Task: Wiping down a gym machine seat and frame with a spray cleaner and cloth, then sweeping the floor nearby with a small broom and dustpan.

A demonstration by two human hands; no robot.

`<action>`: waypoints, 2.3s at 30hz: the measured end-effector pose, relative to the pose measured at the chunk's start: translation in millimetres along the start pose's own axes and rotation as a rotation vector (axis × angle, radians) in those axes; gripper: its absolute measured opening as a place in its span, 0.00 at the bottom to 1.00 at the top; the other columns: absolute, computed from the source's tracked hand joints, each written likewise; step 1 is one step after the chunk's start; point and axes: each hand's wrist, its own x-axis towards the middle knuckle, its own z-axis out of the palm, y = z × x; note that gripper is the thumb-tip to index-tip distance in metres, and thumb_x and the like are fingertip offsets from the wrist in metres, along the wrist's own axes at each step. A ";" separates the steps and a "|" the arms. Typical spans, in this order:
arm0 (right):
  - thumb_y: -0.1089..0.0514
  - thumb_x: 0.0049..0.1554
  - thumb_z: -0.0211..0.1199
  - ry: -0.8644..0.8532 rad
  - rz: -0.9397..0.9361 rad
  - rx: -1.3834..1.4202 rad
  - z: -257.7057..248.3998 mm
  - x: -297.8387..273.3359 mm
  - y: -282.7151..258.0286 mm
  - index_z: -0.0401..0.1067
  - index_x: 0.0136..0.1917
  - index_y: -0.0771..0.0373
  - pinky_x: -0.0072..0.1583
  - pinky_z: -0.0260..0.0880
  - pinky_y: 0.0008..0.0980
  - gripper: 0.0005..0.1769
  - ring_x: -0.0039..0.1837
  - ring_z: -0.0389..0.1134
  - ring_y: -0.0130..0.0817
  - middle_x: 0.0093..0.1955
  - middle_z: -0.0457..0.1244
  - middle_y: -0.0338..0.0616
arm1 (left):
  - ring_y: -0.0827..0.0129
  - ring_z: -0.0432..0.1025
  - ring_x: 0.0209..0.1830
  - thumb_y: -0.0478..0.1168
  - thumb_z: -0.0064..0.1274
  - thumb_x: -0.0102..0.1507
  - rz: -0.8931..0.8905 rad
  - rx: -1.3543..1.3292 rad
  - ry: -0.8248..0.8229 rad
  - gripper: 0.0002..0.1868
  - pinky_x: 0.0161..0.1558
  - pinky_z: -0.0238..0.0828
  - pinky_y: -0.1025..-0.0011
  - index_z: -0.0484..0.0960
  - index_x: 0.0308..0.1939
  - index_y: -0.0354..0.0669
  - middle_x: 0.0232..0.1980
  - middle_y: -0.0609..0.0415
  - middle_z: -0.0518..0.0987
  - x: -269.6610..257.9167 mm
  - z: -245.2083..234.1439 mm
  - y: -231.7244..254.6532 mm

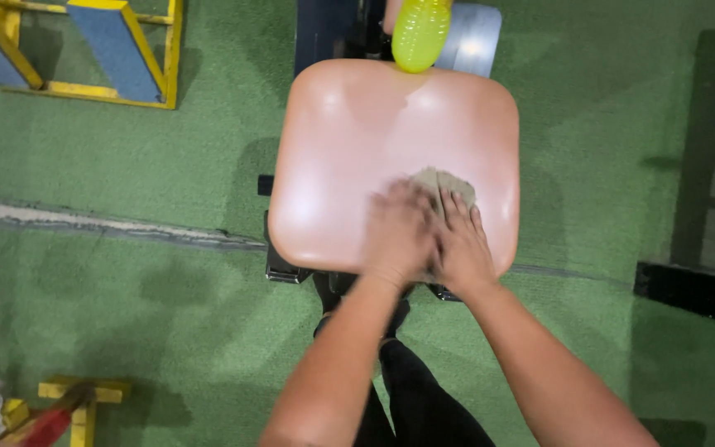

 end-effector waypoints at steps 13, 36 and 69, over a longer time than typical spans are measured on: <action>0.45 0.68 0.47 0.067 0.164 0.117 -25.3 178.1 5.5 0.54 0.83 0.45 0.78 0.40 0.65 0.32 0.86 0.38 0.54 0.86 0.41 0.54 | 0.50 0.56 0.81 0.56 0.37 0.70 -0.209 0.136 0.062 0.30 0.78 0.46 0.49 0.73 0.72 0.50 0.78 0.44 0.64 38.7 -10.5 -28.5; 0.52 0.64 0.51 0.122 0.051 0.135 -31.7 103.3 4.2 0.57 0.82 0.45 0.77 0.42 0.62 0.33 0.85 0.43 0.57 0.85 0.45 0.55 | 0.53 0.57 0.80 0.62 0.43 0.65 -0.192 0.136 0.139 0.34 0.78 0.45 0.50 0.73 0.71 0.53 0.78 0.48 0.66 34.0 3.1 -34.3; 0.52 0.64 0.50 0.007 0.157 0.210 -14.7 118.5 -96.1 0.59 0.80 0.54 0.82 0.29 0.48 0.31 0.87 0.35 0.46 0.88 0.40 0.48 | 0.51 0.68 0.72 0.53 0.44 0.68 -0.091 -0.190 0.151 0.24 0.74 0.54 0.46 0.80 0.64 0.53 0.70 0.48 0.76 58.9 -48.7 -101.7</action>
